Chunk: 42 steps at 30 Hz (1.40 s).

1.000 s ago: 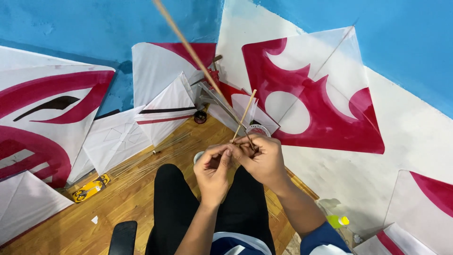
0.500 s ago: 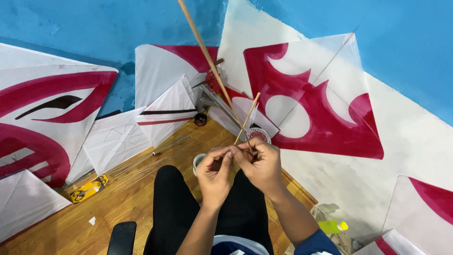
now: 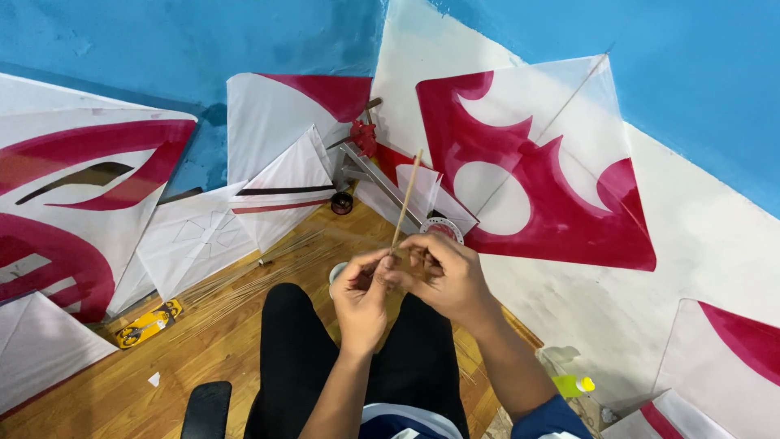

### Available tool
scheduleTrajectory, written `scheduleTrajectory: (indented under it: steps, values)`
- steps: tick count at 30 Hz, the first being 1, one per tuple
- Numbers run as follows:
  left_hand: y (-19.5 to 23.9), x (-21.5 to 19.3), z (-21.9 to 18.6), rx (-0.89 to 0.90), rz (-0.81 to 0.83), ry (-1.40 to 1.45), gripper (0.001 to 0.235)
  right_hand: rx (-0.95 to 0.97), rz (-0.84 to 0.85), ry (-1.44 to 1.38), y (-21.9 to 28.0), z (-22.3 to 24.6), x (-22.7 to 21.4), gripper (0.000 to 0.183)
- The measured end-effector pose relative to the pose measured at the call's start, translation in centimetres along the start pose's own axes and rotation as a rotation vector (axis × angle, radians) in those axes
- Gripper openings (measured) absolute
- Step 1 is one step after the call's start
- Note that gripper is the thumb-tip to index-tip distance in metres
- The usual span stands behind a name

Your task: Shaping and bending bamboo sticks to create frames for kites.

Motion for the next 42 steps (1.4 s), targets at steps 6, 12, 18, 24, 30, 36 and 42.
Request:
scheduleTrajectory:
  steps: [6, 12, 18, 24, 30, 36, 42]
  values:
    - [0.2, -0.2, 0.4, -0.004, 0.01, 0.041, 0.012, -0.077, 0.22, 0.021, -0.9, 0.4, -2.2, 0.022]
    - [0.3, 0.1, 0.4, -0.014, 0.032, 0.061, 0.011, -0.065, 0.297, 0.049, -0.5, -0.5, -2.6, 0.018]
    - [0.4, 0.0, 0.9, 0.017, 0.026, 0.035, 0.006, -0.006, 0.331, 0.013, -0.6, -0.2, -2.8, 0.014]
    - [0.3, 0.1, 0.5, 0.021, 0.025, 0.009, 0.006, -0.019, 0.326, 0.016, -0.8, 0.2, -3.2, 0.015]
    - [0.3, 0.4, 0.2, 0.024, 0.004, -0.025, 0.003, -0.215, 0.246, 0.205, -1.2, 1.7, -4.0, 0.017]
    - [0.3, 0.3, 0.5, 0.014, 0.0, -0.031, 0.004, -0.359, 0.164, 0.325, -0.6, 1.5, -3.9, 0.017]
    - [0.1, 0.5, 0.0, -0.001, 0.001, -0.014, 0.008, -0.402, 0.131, 0.338, -0.6, 1.6, -3.7, 0.014]
Point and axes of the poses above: each hand's wrist, its own y-axis away from the middle knuckle, its own x-axis out of the palm, z = x × y, the point moved 4 cm from there along -y, towards the middle knuckle, and after that the axes turned 2 degrees about -x, right-handed, at the moved point
